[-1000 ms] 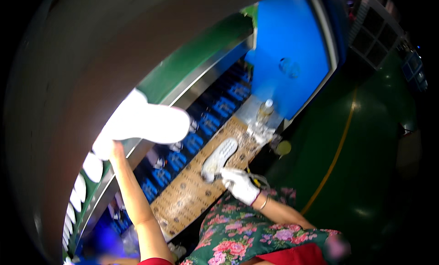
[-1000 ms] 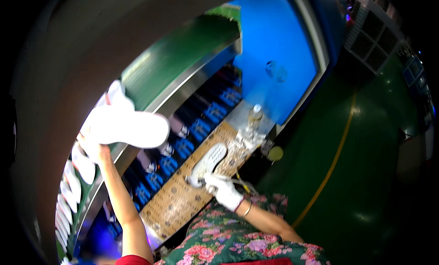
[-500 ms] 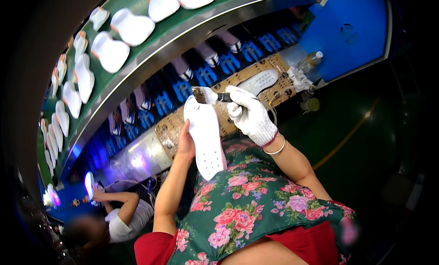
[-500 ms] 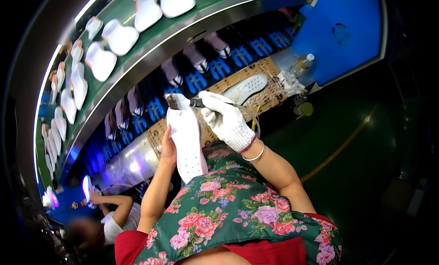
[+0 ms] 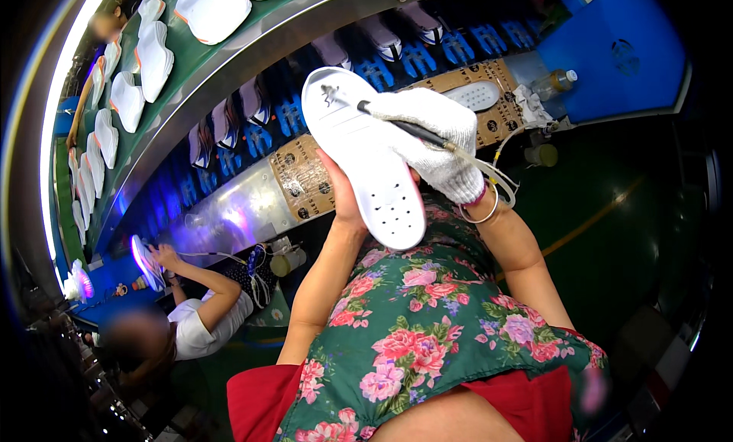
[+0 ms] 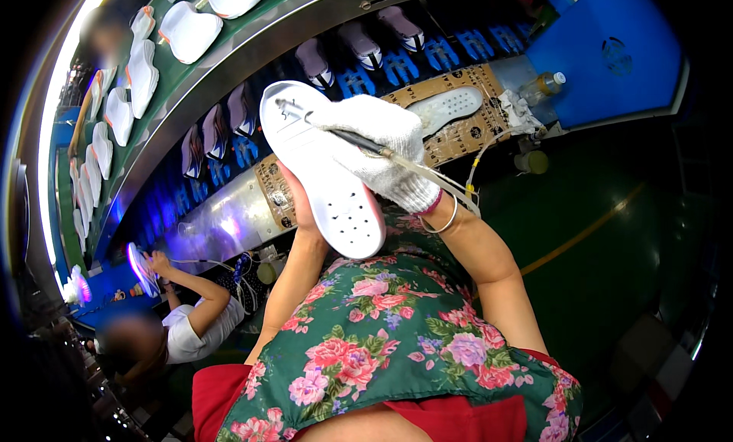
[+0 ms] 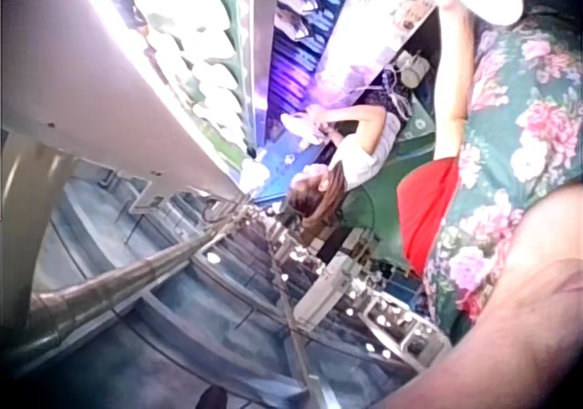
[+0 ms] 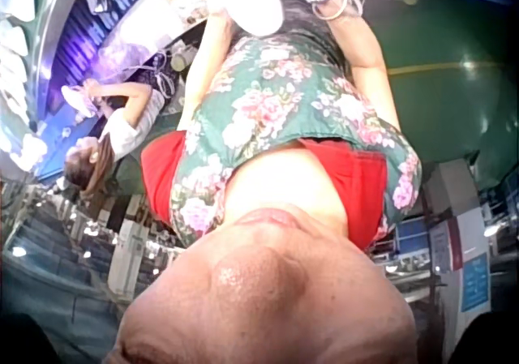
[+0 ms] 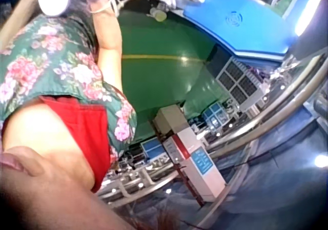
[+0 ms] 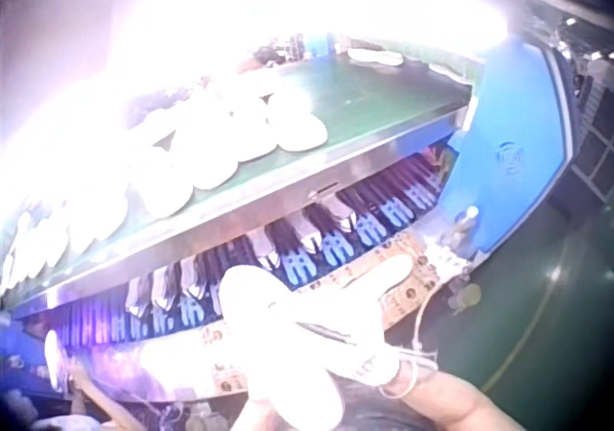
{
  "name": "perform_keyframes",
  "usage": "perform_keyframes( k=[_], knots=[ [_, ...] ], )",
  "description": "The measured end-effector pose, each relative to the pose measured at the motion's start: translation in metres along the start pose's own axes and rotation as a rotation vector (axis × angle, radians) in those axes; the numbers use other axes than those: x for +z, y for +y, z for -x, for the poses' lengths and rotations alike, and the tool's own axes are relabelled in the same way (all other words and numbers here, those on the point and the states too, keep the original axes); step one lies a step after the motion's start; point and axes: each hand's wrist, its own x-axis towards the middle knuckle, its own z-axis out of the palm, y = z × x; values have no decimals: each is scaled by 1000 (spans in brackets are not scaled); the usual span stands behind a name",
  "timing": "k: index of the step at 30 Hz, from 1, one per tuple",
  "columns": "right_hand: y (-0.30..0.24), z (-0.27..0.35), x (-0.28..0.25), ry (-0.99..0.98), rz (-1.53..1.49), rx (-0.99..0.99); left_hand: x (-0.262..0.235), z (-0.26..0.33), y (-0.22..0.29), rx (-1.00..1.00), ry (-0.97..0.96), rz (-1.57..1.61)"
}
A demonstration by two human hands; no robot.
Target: The person picks up a white shoe insole from a conveyor belt, wipes the top surface with a cloth, and then uses a brush tool to apply a liquid substance across the bottom of the insole before placing it back on the belt.
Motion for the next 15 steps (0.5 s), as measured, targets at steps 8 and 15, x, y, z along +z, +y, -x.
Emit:
perform_keyframes(
  k=[8, 15],
  knots=[
    [-2, 39, 15, -198, 257, -124, -42, 1, -9, 12, -169, 65],
    [-9, 38, 5, -17, -98, 195, -25, 3, -2, 146, 234, -563]
  ],
)
